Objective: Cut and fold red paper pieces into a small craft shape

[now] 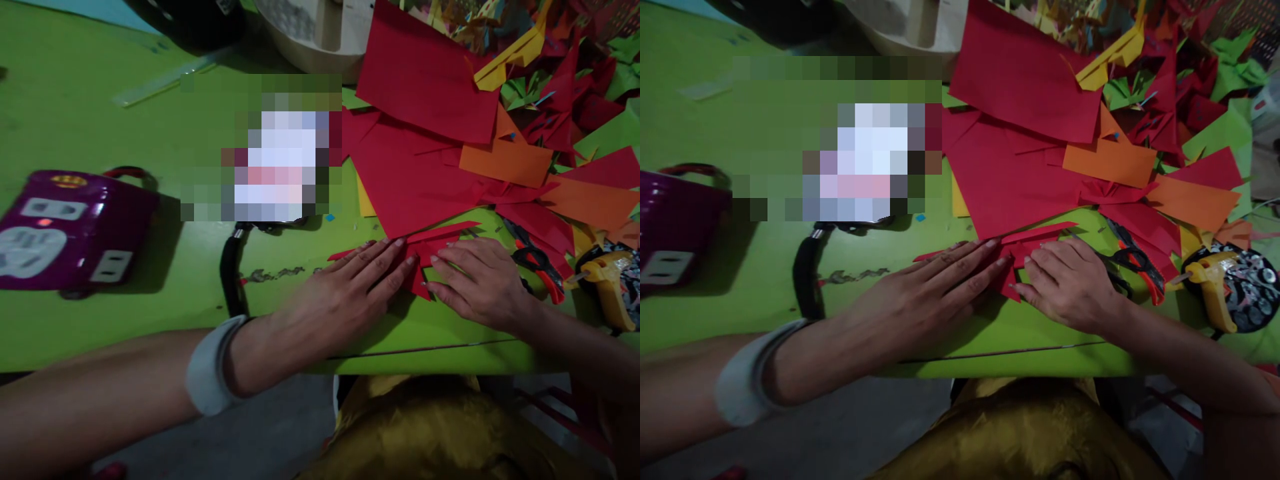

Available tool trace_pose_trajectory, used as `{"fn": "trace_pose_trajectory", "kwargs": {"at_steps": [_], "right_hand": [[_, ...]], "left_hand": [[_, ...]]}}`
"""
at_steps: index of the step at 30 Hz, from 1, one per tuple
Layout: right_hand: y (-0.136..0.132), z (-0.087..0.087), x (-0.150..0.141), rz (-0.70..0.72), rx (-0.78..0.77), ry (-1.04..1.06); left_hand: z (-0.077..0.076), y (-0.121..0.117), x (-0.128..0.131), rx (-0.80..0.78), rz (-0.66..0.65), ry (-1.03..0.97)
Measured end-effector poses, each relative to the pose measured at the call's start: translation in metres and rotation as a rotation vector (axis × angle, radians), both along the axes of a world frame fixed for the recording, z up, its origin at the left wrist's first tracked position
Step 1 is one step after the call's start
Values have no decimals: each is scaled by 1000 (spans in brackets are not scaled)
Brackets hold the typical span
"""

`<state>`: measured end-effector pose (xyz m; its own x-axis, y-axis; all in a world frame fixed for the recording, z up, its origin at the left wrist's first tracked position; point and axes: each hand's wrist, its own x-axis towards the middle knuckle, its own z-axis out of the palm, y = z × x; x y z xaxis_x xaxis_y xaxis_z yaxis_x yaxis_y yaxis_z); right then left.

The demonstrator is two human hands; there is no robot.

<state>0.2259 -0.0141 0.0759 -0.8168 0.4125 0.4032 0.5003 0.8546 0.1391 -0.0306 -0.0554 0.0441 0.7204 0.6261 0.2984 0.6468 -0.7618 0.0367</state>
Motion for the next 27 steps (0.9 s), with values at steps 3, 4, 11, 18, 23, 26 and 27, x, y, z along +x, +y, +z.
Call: {"fn": "trace_pose_trajectory", "kwargs": {"at_steps": [3,4,11,18,23,26,27], "right_hand": [[2,-2,0,-13,-24,-32],[2,-3,1,-17,-29,-35],[4,-8,0,-27,10,-24],[1,-10,-3,-55,41,-68],[0,-7,-6,-75,59,-60],[-3,-3,-4,-63,57,-67],[-4,-3,-2,-59,57,-70]], "left_hand": [[1,1,0,23,-14,-26],[0,1,0,26,-16,-31],[3,0,0,47,-11,-16],[4,0,0,46,-7,12],[4,0,-1,25,9,28],[5,0,-2,31,11,22],[5,0,-1,35,10,19]]}}
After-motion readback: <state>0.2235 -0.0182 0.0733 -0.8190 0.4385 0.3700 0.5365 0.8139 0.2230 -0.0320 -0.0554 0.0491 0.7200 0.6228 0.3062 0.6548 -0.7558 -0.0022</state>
